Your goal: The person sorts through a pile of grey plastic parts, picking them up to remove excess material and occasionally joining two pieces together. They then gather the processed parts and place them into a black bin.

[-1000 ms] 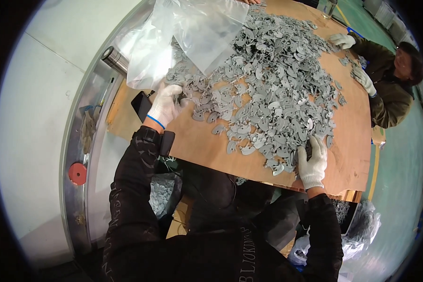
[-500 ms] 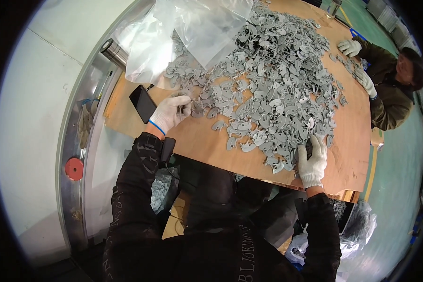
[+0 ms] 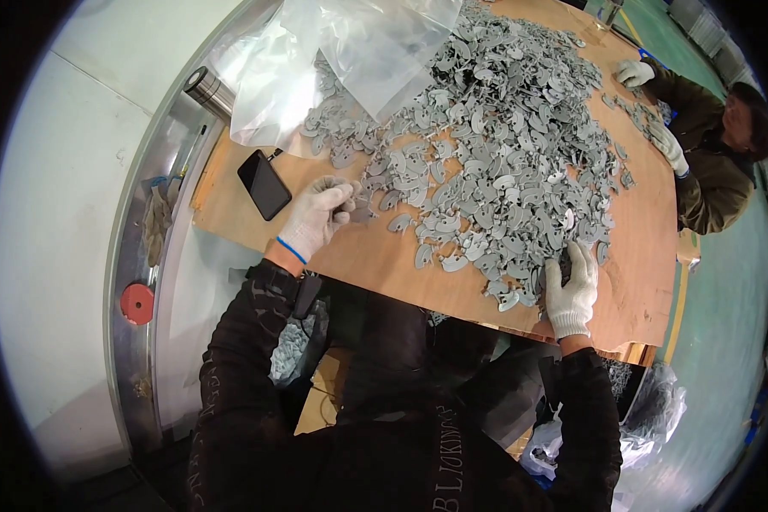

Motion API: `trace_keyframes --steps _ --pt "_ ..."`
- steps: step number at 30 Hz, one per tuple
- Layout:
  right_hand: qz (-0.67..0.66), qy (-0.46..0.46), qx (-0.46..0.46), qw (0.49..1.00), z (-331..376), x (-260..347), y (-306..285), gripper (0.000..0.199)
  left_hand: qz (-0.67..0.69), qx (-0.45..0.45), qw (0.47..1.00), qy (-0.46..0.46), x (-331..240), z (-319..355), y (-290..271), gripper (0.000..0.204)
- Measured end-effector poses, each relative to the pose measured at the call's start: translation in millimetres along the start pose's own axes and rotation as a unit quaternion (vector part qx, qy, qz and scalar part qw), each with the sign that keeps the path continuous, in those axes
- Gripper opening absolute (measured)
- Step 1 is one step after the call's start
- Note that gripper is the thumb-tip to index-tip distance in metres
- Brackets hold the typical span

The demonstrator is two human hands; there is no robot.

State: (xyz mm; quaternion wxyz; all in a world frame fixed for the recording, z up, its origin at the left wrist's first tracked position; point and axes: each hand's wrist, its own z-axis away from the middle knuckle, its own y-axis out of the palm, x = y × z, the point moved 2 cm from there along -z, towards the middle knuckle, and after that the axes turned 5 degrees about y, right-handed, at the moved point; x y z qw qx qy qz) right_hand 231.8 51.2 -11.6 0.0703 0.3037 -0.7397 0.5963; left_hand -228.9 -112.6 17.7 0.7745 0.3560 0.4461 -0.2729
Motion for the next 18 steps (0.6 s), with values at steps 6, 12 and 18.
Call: trace_keyframes --steps 6,12,18 --pt "-0.003 -0.003 -0.002 1.0 -0.5 -0.2 2.3 0.051 -0.185 -0.059 0.972 0.128 20.3 17.5 19.8 0.012" --pt "-0.004 -0.002 -0.005 1.0 -0.8 -0.8 3.1 0.052 -0.255 -0.042 0.936 0.239 34.9 22.1 24.2 0.012" --pt "0.01 -0.002 -0.004 1.0 0.7 -2.3 1.6 0.051 -0.188 -0.033 0.956 0.223 -14.2 -23.1 40.8 0.015"
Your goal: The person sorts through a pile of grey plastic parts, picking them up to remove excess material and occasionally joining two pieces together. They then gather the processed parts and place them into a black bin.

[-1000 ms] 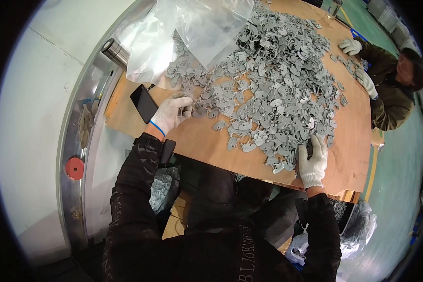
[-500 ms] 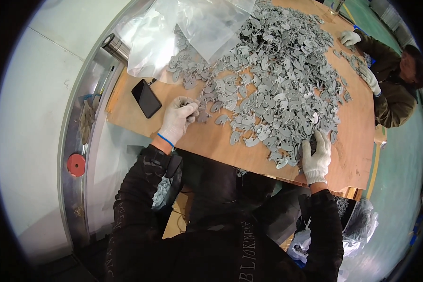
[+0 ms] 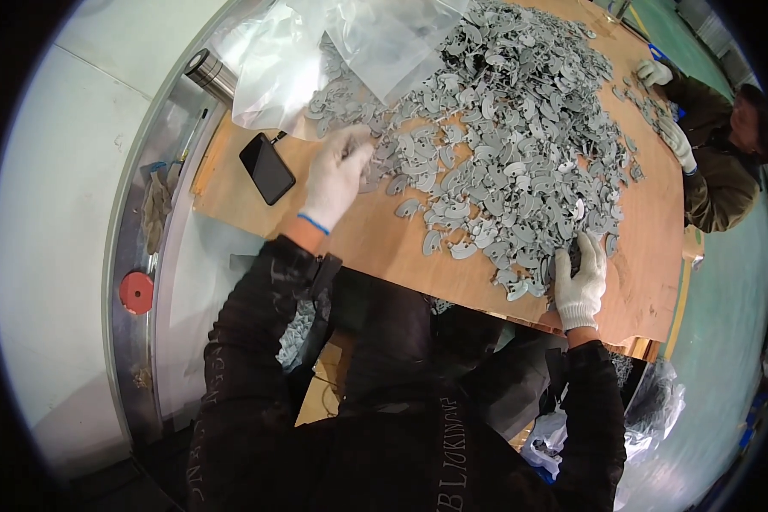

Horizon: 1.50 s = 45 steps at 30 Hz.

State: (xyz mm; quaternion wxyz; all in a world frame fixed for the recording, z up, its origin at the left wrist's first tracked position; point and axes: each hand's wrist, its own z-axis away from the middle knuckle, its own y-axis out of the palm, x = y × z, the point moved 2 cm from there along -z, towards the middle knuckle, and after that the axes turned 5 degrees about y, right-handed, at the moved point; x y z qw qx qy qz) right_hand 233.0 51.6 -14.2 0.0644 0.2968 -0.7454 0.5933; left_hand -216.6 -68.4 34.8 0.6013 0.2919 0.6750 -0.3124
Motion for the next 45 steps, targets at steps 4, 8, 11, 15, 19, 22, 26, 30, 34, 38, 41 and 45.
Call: trace_keyframes --steps 4,8,11,15,19,22,26,30,34,38,41,45 --pt "0.0 0.005 0.002 1.0 -0.4 3.0 0.0 0.052 0.179 0.057 0.967 -0.174 7.5 -12.5 -0.8 0.018" --pt "-0.037 0.008 -0.002 0.999 -2.5 5.4 -0.2 0.051 -0.032 0.096 0.988 -0.114 3.6 2.2 23.1 0.018" --pt "-0.04 0.011 -0.001 0.999 -1.4 4.5 -1.3 0.05 -0.242 0.106 0.96 0.091 14.5 11.5 16.0 0.018" --pt "-0.038 0.011 -0.004 0.999 -3.6 4.0 -0.1 0.049 -0.366 0.129 0.849 0.359 24.8 17.1 7.9 0.018" --pt "-0.021 0.0 -0.007 1.0 -1.9 1.4 -0.9 0.049 -0.191 0.089 0.96 0.183 24.0 0.6 1.1 0.024" --pt "-0.013 -0.005 -0.006 1.0 -2.3 1.3 0.1 0.049 0.156 -0.013 0.972 -0.177 24.7 -25.1 -2.6 0.029" --pt "-0.014 -0.005 -0.003 1.0 -2.2 2.4 0.7 0.05 -0.082 0.044 0.972 -0.214 5.5 -64.4 0.0 0.029" --pt "-0.022 -0.005 -0.008 1.0 -1.6 3.6 -0.4 0.05 -0.519 0.171 0.836 0.052 -5.7 -95.6 16.7 0.036" --pt "-0.041 -0.005 -0.017 0.999 -2.2 3.1 -0.8 0.05 -0.638 0.243 0.73 0.031 5.2 -107.2 33.6 0.041" --pt "-0.051 -0.005 -0.017 0.999 -4.5 3.8 -3.9 0.05 -0.532 0.296 0.787 0.101 2.8 -110.6 12.3 0.033" --pt "-0.067 -0.005 -0.022 0.997 1.7 6.0 -7.9 0.049 -0.227 0.219 0.932 -0.177 -5.0 -97.4 0.7 0.023" --pt "-0.155 0.075 -0.109 0.979 -10.3 7.8 -15.8 0.041 -0.019 0.152 0.966 -0.21 -28.3 -45.6 5.8 0.016"
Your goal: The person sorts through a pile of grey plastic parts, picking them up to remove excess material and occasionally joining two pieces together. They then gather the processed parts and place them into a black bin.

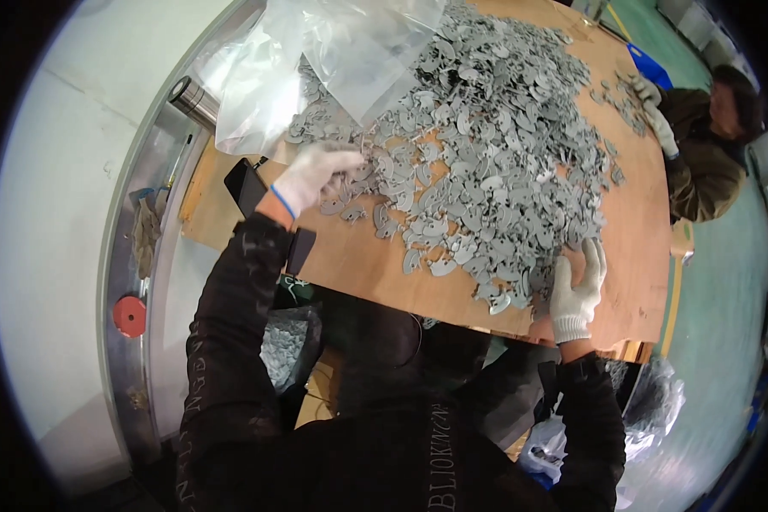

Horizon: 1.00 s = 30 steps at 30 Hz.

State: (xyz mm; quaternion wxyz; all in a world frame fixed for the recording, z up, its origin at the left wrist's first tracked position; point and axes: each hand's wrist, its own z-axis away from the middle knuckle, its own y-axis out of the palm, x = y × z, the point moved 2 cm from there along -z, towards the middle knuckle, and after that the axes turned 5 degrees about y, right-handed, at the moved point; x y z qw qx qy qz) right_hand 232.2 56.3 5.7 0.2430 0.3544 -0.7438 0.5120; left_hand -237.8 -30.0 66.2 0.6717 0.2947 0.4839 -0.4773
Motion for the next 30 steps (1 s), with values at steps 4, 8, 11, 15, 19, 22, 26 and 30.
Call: trace_keyframes --steps 4,8,11,15,19,22,26,30 --pt "-0.013 -0.267 0.136 0.954 -54.4 100.7 46.8 0.032 0.099 0.063 0.993 -0.018 45.7 44.2 -15.5 0.02" --pt "0.052 -0.366 0.259 0.893 -98.9 168.7 167.6 0.038 0.189 0.018 0.981 -0.037 65.0 62.7 -10.4 0.015" --pt "0.139 -0.392 0.263 0.87 -113.9 185.2 230.6 0.035 0.187 0.017 0.981 -0.036 72.8 61.7 -8.4 0.015" --pt "0.242 -0.417 0.292 0.826 -119.6 193.9 261.4 0.031 0.13 0.005 0.991 -0.022 72.7 65.1 -7.0 0.015" --pt "0.259 -0.433 0.321 0.802 -125.2 195.9 259.8 0.032 0.148 0.01 0.989 -0.019 72.7 65.0 -7.8 0.018" --pt "0.267 -0.425 0.345 0.793 -123.2 200.0 249.3 0.031 0.146 0.01 0.989 -0.006 77.7 65.1 -10.8 0.018" --pt "0.142 -0.204 0.428 0.869 -125.1 206.4 228.9 0.021 0.163 0.017 0.986 -0.012 77.7 67.8 -14.9 0.018" --pt "-0.064 0.031 0.456 0.887 -143.5 172.1 213.3 0.015 0.157 0.014 0.988 0.001 78.2 65.5 -13.2 0.018"
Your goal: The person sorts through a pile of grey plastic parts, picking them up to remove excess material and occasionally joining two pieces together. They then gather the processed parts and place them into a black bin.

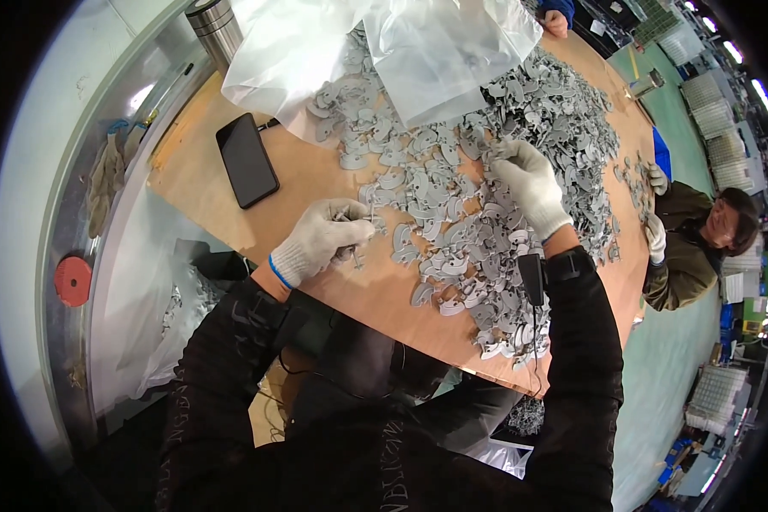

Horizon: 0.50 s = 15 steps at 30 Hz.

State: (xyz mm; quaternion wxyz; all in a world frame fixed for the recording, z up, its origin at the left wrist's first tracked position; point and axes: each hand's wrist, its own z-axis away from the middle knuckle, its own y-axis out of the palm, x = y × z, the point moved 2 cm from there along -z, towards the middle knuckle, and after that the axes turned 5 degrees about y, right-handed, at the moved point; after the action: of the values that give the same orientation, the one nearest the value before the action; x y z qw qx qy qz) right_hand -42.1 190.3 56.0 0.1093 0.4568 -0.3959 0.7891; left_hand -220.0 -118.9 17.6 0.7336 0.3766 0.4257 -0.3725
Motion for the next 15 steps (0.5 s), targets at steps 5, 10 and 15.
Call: trace_keyframes --steps 5,10,15 --pt "-0.454 0.01 0.115 0.883 25.5 -12.7 -8.8 0.013 0.026 0.015 1.0 -0.004 6.4 0.8 -3.2 0.022" --pt "-0.61 0.022 0.178 0.772 75.3 -26.9 -18.7 0.013 0.05 -0.03 0.998 0.013 -5.0 9.7 5.6 0.015" --pt "-0.683 0.023 0.152 0.714 153.1 -32.2 -30.8 0.015 0.198 0.041 0.979 0.031 -14.7 23.3 46.0 0.016"
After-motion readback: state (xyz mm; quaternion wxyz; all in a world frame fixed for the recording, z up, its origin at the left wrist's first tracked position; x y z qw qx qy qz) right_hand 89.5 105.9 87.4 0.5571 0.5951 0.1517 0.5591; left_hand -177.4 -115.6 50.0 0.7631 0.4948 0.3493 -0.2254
